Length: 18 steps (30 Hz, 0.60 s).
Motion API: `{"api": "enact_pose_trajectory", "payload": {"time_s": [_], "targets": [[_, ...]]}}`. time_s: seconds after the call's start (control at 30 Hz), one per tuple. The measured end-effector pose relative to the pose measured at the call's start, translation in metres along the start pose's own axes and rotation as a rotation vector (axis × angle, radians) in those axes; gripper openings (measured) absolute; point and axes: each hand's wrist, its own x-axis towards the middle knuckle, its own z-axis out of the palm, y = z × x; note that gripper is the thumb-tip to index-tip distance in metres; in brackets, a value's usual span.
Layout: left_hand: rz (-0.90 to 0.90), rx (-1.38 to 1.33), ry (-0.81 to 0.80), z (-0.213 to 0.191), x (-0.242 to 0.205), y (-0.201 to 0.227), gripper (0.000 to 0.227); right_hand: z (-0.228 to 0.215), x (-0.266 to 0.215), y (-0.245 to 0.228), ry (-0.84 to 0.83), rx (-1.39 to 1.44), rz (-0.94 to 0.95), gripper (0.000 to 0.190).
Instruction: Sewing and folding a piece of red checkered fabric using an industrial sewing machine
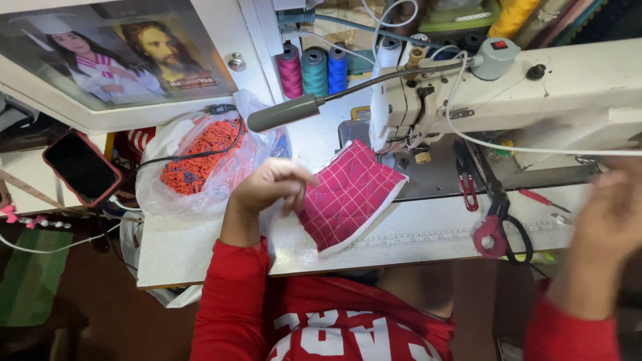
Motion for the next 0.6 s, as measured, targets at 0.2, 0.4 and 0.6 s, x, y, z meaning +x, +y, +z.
{"api": "enact_pose_trajectory", "payload": {"time_s": [0.2,0.4,0.6], "targets": [[0.143,1.041,0.341,0.002,0.075,-0.042,0.04,0.039,-0.04,-0.258,-0.444,0.243,-0.061,0.021],[-0.141,1.547,0.156,0.005,0.096,-0.081,0.044,0.114,-0.081,-0.271,-0.466,-0.155,-0.22,0.048],[-0.203,1.62,0.269,0.005,0.106,-0.125,0.044,0.133,-0.071,-0.245,-0.475,-0.267,-0.202,0.046]]}}
